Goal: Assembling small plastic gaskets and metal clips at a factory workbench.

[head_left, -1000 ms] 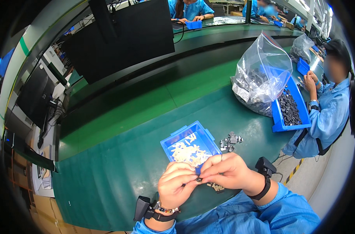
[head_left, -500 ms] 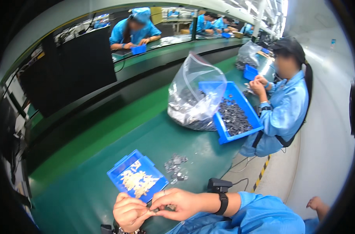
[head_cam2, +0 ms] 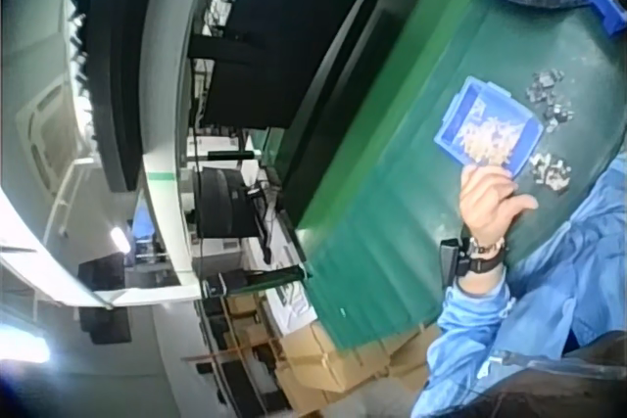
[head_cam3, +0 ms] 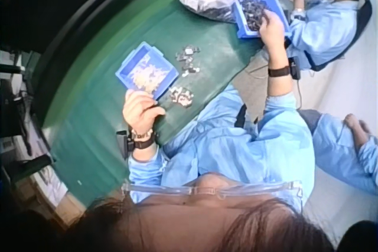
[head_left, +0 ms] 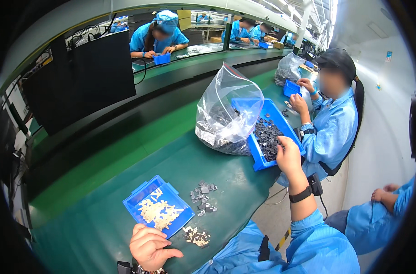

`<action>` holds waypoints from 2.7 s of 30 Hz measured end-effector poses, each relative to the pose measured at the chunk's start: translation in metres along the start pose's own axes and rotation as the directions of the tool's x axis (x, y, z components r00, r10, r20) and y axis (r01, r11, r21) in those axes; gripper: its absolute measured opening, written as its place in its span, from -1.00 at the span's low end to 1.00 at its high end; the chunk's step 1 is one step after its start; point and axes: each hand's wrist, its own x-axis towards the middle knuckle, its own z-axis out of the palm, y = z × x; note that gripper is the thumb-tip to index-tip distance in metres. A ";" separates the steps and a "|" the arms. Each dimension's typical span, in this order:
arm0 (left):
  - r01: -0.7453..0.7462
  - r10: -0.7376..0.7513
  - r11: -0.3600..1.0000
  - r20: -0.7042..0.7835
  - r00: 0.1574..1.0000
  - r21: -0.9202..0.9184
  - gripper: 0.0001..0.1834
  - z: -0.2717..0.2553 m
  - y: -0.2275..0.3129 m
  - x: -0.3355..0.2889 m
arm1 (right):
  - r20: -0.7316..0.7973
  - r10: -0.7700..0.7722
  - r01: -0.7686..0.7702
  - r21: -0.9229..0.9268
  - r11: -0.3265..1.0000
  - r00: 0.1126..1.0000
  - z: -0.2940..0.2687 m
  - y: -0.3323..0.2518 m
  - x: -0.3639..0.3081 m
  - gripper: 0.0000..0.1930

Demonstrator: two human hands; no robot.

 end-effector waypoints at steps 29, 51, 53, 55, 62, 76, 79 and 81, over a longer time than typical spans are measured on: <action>0.179 -0.173 0.984 -0.189 0.967 0.013 -0.73 0.003 -0.014 -0.012 | 0.657 -0.624 0.115 0.644 0.756 0.423 -0.007 -0.195 -0.097 -0.75; 0.208 -0.209 0.977 0.021 0.978 0.034 -0.90 0.002 -0.010 -0.006 | 0.326 -0.589 0.020 0.864 0.503 0.739 -0.010 -0.209 -0.064 -0.78; 0.201 -0.203 0.978 0.025 0.979 0.050 -0.88 0.002 -0.010 -0.005 | 0.294 -0.603 0.044 0.875 0.481 0.741 -0.008 -0.223 -0.061 -0.76; 0.214 -0.215 0.974 0.008 0.977 0.077 -0.81 0.004 -0.011 -0.008 | 0.239 -0.625 0.080 0.895 0.438 0.743 -0.005 -0.235 -0.062 -0.74; 0.277 -0.270 0.959 -0.098 0.958 0.056 -0.82 0.005 -0.009 -0.007 | 0.159 -0.631 0.107 0.926 0.362 0.760 0.002 -0.253 -0.066 -0.77; 0.320 -0.322 0.947 -0.152 0.934 -0.039 -0.93 0.004 -0.009 -0.007 | 0.113 -0.618 0.186 0.899 0.397 0.778 0.003 -0.263 -0.065 -0.80; 0.305 -0.305 0.952 -0.160 0.939 -0.026 -0.93 0.003 -0.010 -0.006 | 0.180 -0.616 0.108 0.910 0.400 0.767 -0.002 -0.265 -0.065 -0.83; 0.282 -0.276 0.959 -0.157 0.948 0.018 -0.91 0.003 -0.010 -0.006 | 0.226 -0.615 0.050 0.916 0.398 0.756 -0.002 -0.264 -0.064 -0.84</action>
